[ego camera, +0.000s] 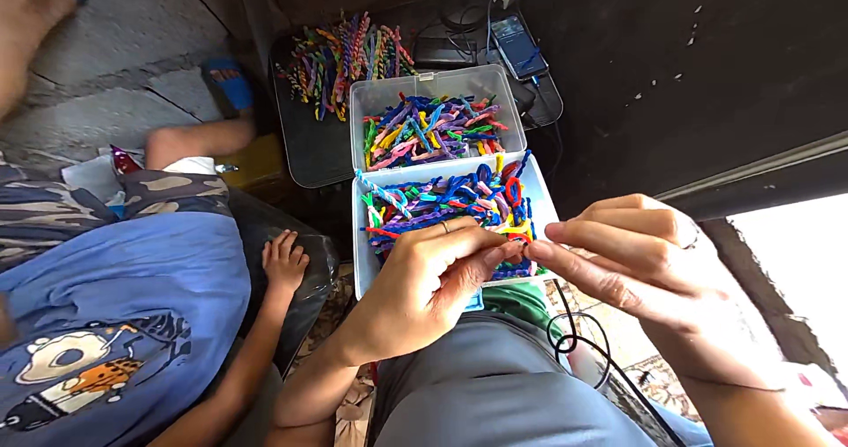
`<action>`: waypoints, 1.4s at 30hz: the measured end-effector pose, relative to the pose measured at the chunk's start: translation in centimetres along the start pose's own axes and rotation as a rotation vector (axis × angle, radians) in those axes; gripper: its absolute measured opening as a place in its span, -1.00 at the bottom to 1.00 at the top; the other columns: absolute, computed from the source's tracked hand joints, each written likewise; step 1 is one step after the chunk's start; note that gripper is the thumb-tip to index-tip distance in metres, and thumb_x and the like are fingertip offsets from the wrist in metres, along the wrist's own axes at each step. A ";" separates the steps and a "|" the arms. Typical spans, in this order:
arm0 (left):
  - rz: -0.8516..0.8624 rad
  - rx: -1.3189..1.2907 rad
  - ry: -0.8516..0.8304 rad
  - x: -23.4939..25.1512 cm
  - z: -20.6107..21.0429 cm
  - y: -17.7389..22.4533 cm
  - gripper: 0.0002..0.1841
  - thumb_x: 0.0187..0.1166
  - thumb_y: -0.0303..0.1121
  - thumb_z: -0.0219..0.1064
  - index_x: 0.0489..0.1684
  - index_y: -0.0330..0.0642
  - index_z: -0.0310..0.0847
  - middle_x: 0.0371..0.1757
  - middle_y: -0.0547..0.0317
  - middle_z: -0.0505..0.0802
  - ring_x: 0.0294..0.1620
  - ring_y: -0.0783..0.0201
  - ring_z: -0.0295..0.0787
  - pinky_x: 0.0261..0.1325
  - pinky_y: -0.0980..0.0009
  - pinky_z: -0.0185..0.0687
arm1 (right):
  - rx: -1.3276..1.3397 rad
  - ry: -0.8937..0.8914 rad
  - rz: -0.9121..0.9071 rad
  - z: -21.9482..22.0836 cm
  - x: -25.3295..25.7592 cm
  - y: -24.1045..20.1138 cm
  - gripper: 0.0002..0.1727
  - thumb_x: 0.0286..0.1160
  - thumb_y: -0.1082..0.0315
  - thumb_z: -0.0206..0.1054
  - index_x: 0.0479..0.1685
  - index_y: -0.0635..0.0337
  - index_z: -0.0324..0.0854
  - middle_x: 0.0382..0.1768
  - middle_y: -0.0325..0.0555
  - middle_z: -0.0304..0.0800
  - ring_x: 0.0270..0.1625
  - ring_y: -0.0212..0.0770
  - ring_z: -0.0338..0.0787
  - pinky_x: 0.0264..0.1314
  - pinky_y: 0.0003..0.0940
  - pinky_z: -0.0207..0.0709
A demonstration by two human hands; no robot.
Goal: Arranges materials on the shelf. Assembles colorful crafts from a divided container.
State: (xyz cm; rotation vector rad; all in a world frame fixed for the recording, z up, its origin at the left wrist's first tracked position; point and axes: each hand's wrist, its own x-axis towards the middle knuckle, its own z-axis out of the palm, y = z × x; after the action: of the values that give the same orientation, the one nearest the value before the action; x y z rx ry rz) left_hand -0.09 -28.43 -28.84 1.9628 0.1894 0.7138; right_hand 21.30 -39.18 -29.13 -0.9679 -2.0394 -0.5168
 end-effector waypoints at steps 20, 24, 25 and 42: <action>-0.258 0.654 -0.226 1.0 -0.3 -6.8 -0.72 0.60 -0.13 0.38 0.00 -0.06 0.90 0.17 -0.01 0.83 0.30 -0.13 0.66 0.26 -0.11 0.56 | 0.396 -0.396 0.331 0.3 -3.3 2.6 -0.75 0.71 0.36 0.24 -0.25 0.17 0.83 -0.26 -0.19 0.85 -0.10 -0.37 0.78 -0.01 -0.55 0.59; -0.322 0.569 -0.352 1.6 2.0 -6.7 -0.75 0.55 -0.23 0.47 -0.06 -0.23 0.87 -0.09 -0.03 0.82 0.01 -0.01 0.79 -0.04 0.05 0.71 | 0.454 -0.353 0.383 -0.9 -3.8 1.8 -0.76 0.71 0.35 0.25 -0.23 0.19 0.83 -0.25 -0.19 0.83 -0.07 -0.44 0.74 0.06 -0.66 0.54; -0.308 0.581 -0.354 1.6 2.3 -6.8 -0.79 0.56 -0.29 0.46 -0.11 -0.26 0.86 -0.12 -0.04 0.83 -0.03 -0.01 0.82 -0.07 0.04 0.72 | 0.464 -0.335 0.387 -1.3 -3.8 1.6 -0.76 0.71 0.35 0.25 -0.23 0.19 0.82 -0.25 -0.18 0.83 -0.06 -0.44 0.73 0.06 -0.67 0.53; -0.036 0.126 -0.081 2.5 1.5 -1.4 -0.80 0.64 -0.44 0.29 -0.10 -0.36 0.85 -0.33 0.25 0.76 -0.32 0.68 0.61 -0.23 0.82 0.52 | 0.234 -0.115 0.278 -0.7 -2.1 0.4 -0.89 0.67 0.49 0.27 -0.13 0.23 0.72 -0.13 -0.05 0.82 0.09 -0.27 0.78 0.21 -0.52 0.60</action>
State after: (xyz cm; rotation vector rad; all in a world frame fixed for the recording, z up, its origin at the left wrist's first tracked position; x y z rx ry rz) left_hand 3.03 -27.86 -29.50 2.0991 0.2247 0.6100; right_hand 22.78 -40.35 -30.42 -1.1331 -1.9698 -0.0736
